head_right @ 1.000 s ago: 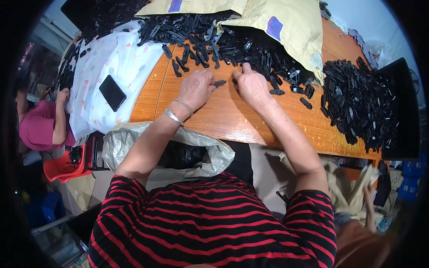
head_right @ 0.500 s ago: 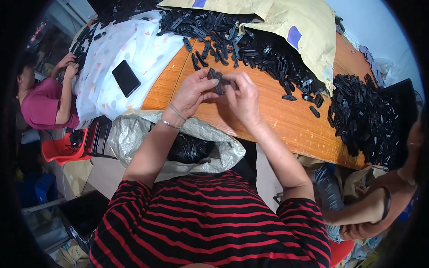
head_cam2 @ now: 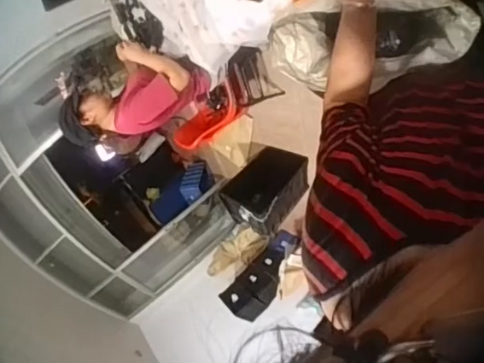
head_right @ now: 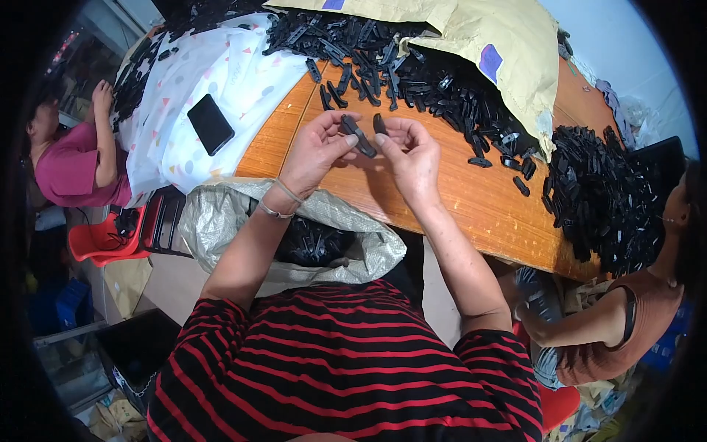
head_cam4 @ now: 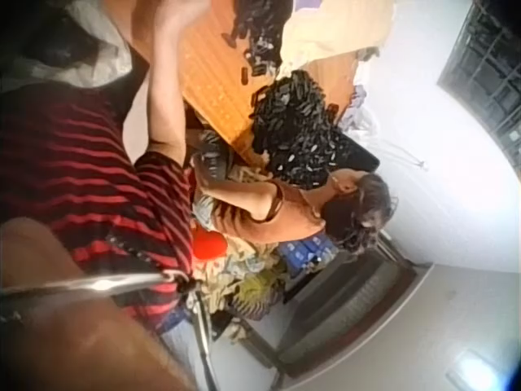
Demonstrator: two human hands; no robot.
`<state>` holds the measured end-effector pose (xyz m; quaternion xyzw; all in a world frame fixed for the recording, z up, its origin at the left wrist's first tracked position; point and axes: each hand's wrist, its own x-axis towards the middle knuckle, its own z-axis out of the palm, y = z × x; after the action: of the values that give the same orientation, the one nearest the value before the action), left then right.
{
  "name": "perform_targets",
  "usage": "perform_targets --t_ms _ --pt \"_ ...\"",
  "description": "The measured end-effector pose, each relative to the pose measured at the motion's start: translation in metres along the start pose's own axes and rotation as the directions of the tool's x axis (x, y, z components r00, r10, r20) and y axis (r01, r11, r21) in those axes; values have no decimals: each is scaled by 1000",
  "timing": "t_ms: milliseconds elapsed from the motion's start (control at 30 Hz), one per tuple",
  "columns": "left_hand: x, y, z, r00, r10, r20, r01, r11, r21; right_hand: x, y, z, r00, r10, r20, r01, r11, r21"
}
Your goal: The recorder is inspecting and sorting small black plastic components into a large sack on a workshop table.
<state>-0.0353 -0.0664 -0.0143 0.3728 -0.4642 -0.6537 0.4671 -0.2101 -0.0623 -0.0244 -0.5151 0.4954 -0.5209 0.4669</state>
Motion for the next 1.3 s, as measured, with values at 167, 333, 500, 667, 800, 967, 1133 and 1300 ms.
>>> perform_targets --t_ms 167,333,500,667,800,967,1133,1300 --pt "1 -5 -3 996 79 -41 -77 996 49 -11 -16 19 964 -267 21 264 937 -229" --pt "-2 -6 0 984 171 -47 -166 982 91 -9 -9 18 965 -258 41 260 931 -257" --pt "-5 -6 -2 982 180 -51 -175 980 90 -5 -6 18 990 -127 56 136 974 -180" --pt "-6 -6 3 984 175 -15 -173 982 81 -6 -6 18 956 -291 30 284 899 -334" --pt "-15 -6 11 945 320 -72 -305 937 169 -2 2 24 958 -272 90 287 909 -303" --pt "-20 5 10 931 359 -56 -312 868 386 -3 -3 18 965 -154 211 180 978 -108" --pt "-20 2 17 943 327 -57 -289 893 345 -3 1 11 971 -101 215 142 972 -188" --pt "-42 2 10 983 180 -32 -169 960 223 -12 -1 -25 878 -4 479 97 981 -168"
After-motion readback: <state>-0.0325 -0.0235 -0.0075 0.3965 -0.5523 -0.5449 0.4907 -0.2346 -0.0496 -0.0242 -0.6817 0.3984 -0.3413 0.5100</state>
